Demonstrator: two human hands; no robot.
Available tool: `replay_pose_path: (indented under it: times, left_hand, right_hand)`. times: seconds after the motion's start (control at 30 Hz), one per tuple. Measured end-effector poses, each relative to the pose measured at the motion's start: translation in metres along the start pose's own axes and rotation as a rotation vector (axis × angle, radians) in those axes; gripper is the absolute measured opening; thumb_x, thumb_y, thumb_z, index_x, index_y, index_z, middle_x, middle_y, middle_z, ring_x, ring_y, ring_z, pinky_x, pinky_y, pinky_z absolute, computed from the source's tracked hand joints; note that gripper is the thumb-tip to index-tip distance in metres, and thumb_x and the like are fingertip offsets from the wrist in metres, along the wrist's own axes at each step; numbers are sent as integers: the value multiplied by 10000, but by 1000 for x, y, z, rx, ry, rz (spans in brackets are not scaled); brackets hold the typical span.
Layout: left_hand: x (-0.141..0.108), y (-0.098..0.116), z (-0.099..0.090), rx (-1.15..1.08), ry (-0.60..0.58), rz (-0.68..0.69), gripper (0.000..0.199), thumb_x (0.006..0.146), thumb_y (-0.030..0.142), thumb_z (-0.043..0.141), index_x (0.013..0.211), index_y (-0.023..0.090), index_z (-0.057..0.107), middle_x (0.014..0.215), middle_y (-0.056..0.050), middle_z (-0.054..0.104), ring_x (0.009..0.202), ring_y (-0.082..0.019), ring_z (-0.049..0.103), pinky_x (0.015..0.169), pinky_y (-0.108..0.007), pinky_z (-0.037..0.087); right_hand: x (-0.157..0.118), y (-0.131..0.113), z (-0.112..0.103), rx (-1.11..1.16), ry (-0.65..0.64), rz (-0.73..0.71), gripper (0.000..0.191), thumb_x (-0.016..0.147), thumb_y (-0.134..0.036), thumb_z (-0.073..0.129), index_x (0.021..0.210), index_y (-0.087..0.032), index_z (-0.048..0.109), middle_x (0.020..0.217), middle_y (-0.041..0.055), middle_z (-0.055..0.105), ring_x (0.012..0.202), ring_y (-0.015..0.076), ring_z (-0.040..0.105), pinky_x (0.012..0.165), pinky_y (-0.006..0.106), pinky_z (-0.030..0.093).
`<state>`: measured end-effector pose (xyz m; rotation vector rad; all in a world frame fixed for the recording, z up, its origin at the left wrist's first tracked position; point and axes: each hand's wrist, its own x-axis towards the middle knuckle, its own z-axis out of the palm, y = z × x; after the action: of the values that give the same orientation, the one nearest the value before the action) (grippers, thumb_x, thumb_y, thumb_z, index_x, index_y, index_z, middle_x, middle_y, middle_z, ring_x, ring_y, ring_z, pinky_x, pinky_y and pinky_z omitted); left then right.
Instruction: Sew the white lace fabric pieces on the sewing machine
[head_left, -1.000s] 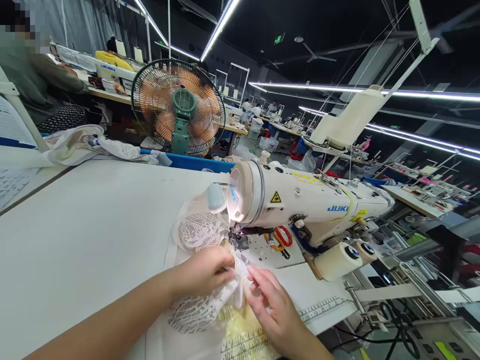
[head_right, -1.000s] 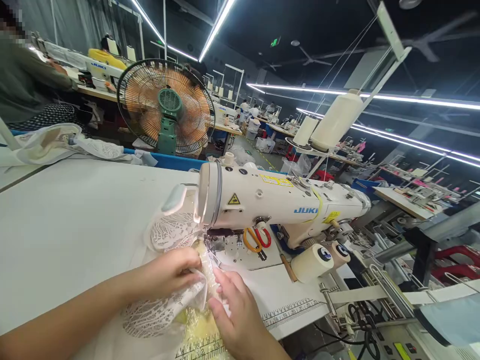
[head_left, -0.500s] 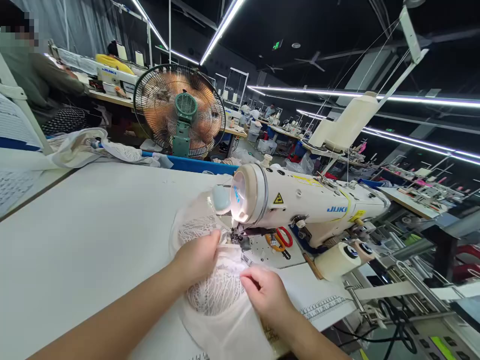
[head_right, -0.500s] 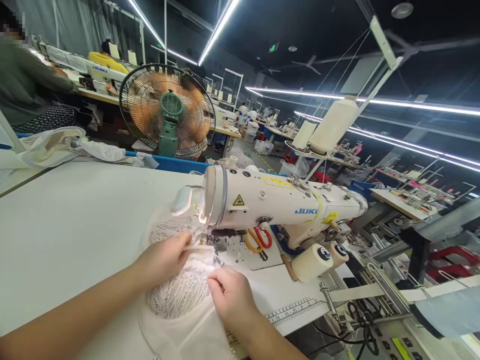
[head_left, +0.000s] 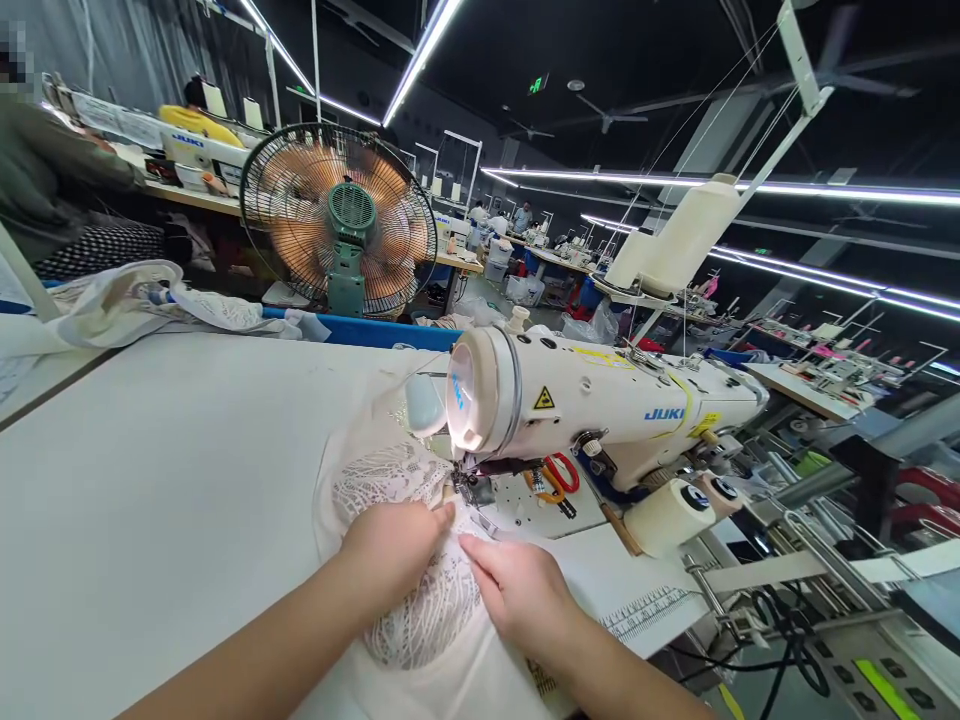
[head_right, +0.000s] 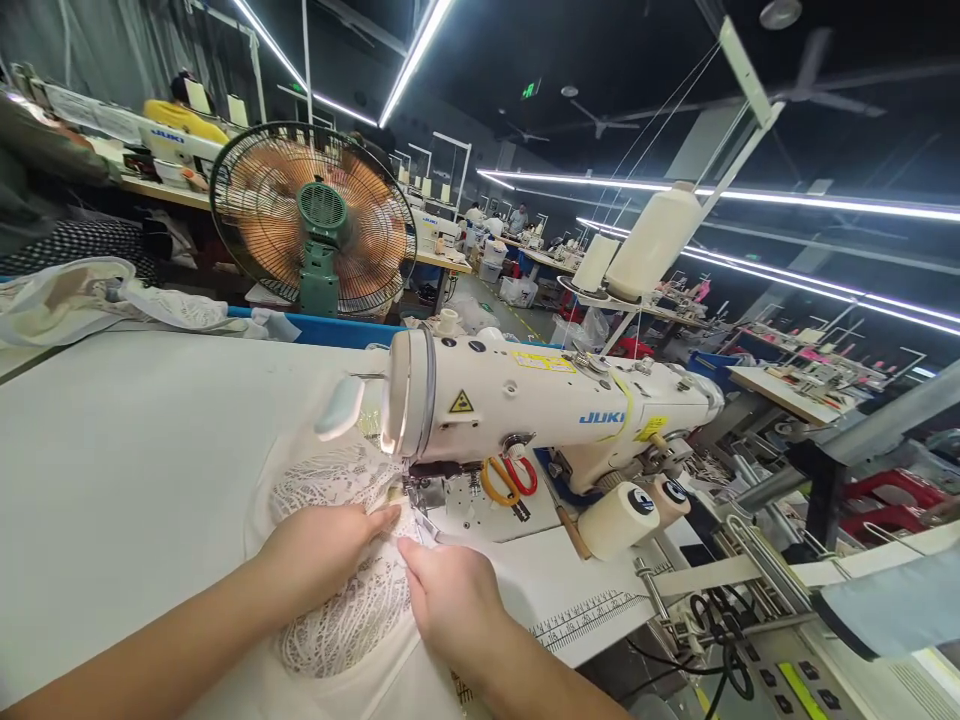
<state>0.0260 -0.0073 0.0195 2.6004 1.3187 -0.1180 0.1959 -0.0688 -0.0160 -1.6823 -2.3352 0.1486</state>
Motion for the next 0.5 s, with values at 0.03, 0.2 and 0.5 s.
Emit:
replay_pose_path:
  times: [0.03, 0.2, 0.5]
  left_hand:
    - [1, 0, 0, 5, -8, -10, 730, 601, 13, 479, 1313, 174, 500, 683, -99, 653, 613, -329, 639, 499, -379, 474]
    - [3, 2, -4, 18, -41, -38, 683, 662, 29, 441, 1324, 191, 486, 717, -90, 681, 662, -322, 655, 517, -358, 469]
    - [3, 2, -4, -1, -3, -54, 641, 689, 44, 426, 1309, 185, 505, 750, -91, 706, 680, -307, 660, 487, -313, 391]
  right_hand:
    - [1, 0, -1, -15, -6, 4, 380, 816, -210, 449, 1138, -215, 649, 671, 46, 669, 582, 207, 596, 467, 276, 366]
    - [6, -1, -4, -64, -49, 42, 414, 807, -183, 466, 1192, -189, 618, 694, 55, 677, 596, 219, 599, 464, 292, 339]
    - [13, -3, -9, -111, -115, 58, 426, 804, -176, 478, 1210, -169, 606, 711, 55, 701, 619, 242, 623, 466, 311, 351]
